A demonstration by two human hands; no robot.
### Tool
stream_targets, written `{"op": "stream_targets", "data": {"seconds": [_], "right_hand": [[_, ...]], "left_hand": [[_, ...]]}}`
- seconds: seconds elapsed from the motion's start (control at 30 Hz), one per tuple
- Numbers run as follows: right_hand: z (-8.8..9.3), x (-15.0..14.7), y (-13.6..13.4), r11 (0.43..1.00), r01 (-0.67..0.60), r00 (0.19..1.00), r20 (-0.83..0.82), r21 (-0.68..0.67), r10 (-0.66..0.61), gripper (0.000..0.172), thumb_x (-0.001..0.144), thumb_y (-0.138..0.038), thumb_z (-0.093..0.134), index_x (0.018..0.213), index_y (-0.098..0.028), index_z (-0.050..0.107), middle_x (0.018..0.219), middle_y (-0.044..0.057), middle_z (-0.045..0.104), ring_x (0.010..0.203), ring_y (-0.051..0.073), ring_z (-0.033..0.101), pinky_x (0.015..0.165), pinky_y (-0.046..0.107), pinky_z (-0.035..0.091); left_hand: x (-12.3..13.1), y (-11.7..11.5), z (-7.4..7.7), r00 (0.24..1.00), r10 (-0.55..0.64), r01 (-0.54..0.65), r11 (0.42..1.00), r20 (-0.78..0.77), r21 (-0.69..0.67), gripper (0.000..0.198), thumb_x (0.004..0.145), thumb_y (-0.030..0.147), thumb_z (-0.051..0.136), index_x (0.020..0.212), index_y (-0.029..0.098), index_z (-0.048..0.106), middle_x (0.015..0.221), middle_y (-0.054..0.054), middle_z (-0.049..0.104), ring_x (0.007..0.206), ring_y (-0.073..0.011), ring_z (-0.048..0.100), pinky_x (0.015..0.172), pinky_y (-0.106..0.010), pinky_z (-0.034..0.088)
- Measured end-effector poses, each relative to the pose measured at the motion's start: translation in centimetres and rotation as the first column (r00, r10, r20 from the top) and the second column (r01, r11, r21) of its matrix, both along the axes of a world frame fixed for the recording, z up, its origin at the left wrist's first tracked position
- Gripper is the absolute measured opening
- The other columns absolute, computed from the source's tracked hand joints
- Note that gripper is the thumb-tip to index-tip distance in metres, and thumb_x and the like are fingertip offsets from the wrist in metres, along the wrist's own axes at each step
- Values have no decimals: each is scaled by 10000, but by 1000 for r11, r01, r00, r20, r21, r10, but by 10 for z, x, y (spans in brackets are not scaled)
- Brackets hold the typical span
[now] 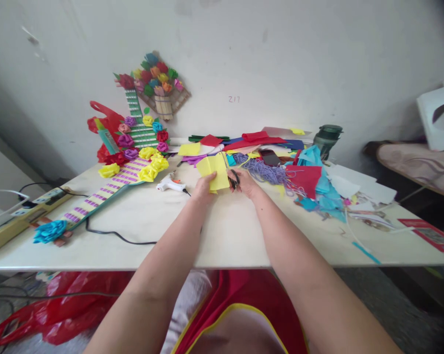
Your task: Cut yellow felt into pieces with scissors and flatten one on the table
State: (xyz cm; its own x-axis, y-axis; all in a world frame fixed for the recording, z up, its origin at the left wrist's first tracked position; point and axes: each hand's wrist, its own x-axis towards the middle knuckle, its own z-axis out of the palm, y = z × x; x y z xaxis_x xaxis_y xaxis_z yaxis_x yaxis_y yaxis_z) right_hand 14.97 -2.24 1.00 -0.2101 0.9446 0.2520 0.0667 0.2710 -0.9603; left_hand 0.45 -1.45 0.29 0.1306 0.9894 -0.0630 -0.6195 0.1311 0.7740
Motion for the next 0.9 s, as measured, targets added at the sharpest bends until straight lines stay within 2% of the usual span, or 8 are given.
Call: {"op": "stream_targets", "data": {"seconds": [0.33,0.53,0.9], "right_hand": [[2,2,-2,1000,-4,1000,6,-2,4,406,736,-563,560,661,-167,509,480,-27,543,351,70,494,278,161,215],[0,4,0,1000,7,1000,4,-1,-7,381,737,-542,571,675,-169,518,468,-35,528,346,70,487,282,161,211],[-2,3,5,1000,31,999,-32,2,-30,299,699,-446,635,670,-176,510,428,-67,475,308,50,401,289,172,198]], "left_hand": [[1,-1,0,1000,-26,26,1000,1,13,346,740,121,556,1081,77,598,873,-116,702,794,-238,676,726,-318,548],[1,1,-1,1000,-7,7,1000,-2,5,310,740,105,569,1047,86,609,972,-133,686,895,-245,662,798,-299,531],[1,-1,2,1000,-17,17,1000,-16,-17,269,766,109,536,1026,79,600,899,-134,690,864,-229,667,788,-325,540]]}}
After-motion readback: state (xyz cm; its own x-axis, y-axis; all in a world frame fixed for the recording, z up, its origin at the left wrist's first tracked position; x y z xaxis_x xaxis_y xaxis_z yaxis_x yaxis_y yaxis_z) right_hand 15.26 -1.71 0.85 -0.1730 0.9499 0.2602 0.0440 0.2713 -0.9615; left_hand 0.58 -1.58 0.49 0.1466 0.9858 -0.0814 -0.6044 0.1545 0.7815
